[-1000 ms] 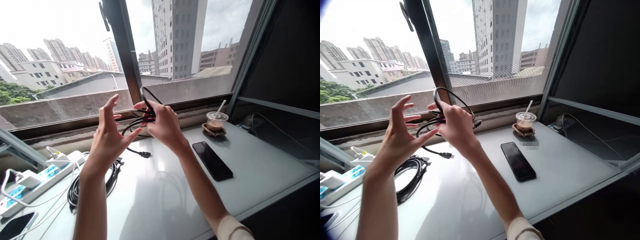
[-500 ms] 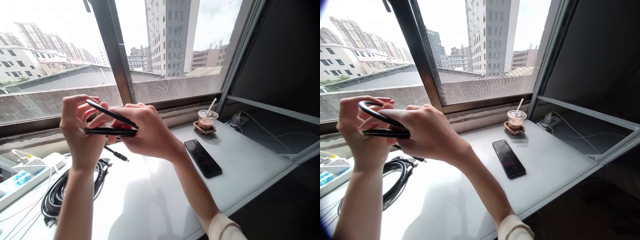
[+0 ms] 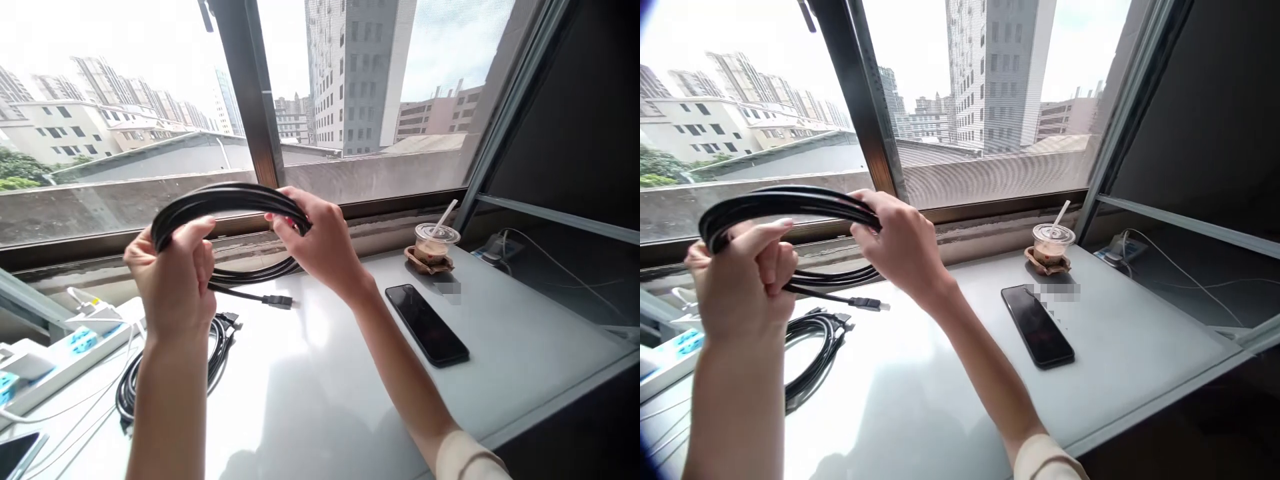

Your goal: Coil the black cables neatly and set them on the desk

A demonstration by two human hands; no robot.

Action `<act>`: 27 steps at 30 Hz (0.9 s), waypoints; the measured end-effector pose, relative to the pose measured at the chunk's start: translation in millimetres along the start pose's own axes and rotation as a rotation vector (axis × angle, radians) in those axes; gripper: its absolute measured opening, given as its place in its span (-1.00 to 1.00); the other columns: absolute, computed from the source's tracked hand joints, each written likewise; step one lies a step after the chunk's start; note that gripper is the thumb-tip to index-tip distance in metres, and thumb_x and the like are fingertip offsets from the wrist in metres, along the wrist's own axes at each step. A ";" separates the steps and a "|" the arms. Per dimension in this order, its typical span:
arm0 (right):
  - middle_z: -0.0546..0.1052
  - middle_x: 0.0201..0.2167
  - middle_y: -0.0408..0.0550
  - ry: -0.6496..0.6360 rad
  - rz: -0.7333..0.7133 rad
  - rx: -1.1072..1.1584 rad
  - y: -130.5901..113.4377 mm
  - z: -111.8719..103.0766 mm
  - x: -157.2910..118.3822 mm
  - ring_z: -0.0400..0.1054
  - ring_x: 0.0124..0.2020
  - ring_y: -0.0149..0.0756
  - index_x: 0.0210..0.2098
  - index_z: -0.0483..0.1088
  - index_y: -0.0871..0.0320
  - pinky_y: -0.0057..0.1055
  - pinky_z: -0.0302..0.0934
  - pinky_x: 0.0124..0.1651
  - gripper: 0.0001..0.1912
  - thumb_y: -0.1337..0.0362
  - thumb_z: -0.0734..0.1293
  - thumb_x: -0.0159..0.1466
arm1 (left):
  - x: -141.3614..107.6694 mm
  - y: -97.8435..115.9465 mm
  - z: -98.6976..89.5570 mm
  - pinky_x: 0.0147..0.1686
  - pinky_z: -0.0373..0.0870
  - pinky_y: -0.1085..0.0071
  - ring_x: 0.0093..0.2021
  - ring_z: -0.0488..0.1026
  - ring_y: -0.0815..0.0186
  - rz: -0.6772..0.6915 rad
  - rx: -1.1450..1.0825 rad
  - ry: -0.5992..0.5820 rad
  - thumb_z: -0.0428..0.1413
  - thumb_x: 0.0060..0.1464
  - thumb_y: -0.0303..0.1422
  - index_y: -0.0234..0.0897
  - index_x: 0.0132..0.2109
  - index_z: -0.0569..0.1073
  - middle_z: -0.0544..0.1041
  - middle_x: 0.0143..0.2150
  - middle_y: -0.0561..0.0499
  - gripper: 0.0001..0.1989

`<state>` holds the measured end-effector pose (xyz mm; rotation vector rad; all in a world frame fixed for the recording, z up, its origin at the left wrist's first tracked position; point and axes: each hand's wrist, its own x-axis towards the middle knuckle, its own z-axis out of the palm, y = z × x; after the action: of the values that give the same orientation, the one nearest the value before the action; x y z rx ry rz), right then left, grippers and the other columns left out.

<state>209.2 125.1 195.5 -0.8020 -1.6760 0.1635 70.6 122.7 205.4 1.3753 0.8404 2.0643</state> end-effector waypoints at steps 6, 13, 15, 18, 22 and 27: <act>0.43 -0.65 -0.26 0.055 0.261 0.553 3.9 5.9 2.6 0.20 -0.75 -0.56 -0.19 0.40 0.18 -0.61 0.09 -0.68 -0.73 0.13 0.19 0.29 | -5.8 3.2 3.0 -0.82 -0.12 0.57 -0.85 -0.06 0.59 -0.230 -0.122 -0.187 0.12 -0.13 -0.46 -0.27 -0.71 0.07 -0.01 -0.84 0.25 -0.61; 0.50 -0.58 -0.20 -0.007 0.223 0.440 14.3 -6.0 2.4 0.29 -0.70 -0.51 -0.22 0.39 0.20 -0.58 0.17 -0.63 -0.75 0.14 0.26 0.25 | -0.4 -11.8 -1.1 -0.76 0.08 0.60 -0.78 0.22 0.50 -0.274 0.060 -0.253 0.18 -0.08 -0.26 -0.26 -0.67 0.12 0.08 -0.81 0.22 -0.58; 0.54 -0.48 -0.12 -0.019 0.238 0.258 16.7 -6.7 1.6 0.42 -0.53 -0.42 -0.25 0.44 0.19 -0.51 0.28 -0.45 -0.74 0.14 0.24 0.25 | -2.0 -8.3 -1.9 -0.84 -0.18 0.58 -0.85 -0.06 0.59 -0.322 -0.044 -0.228 0.18 -0.11 -0.28 -0.24 -0.68 0.02 -0.04 -0.82 0.26 -0.53; 0.55 -0.47 -0.11 -0.029 0.286 -0.103 15.2 -8.3 -1.7 0.45 -0.39 -0.32 -0.32 0.50 0.14 -0.45 0.26 -0.33 -0.77 0.17 0.25 0.24 | -4.9 -1.0 -2.9 -0.84 -0.30 0.58 -0.84 -0.18 0.63 -0.314 -0.136 -0.152 0.19 -0.18 -0.37 -0.24 -0.68 -0.04 -0.07 -0.81 0.28 -0.51; 0.54 -0.54 -0.14 -0.146 0.326 -0.162 4.5 -10.1 -7.9 0.45 -0.45 -0.33 -0.26 0.51 0.15 -0.47 0.23 -0.36 -0.81 0.26 0.27 0.23 | -7.3 6.3 -3.8 -0.83 -0.30 0.57 -0.84 -0.19 0.64 -0.302 -0.221 -0.139 0.16 -0.16 -0.41 -0.26 -0.71 -0.11 -0.11 -0.83 0.26 -0.47; 0.57 -0.46 -0.11 -0.031 0.208 -0.015 -7.4 -9.1 -9.4 0.48 -0.45 -0.36 -0.28 0.51 0.18 -0.49 0.28 -0.33 -0.76 0.19 0.25 0.28 | -8.8 11.0 -4.1 -0.82 -0.28 0.56 -0.87 -0.17 0.63 -0.303 -0.285 -0.180 0.13 -0.09 -0.42 -0.31 -0.74 -0.15 -0.12 -0.86 0.23 -0.42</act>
<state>215.0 111.3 194.2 -0.9894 -1.6217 0.3094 69.0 108.2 206.9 1.1769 0.6083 1.7231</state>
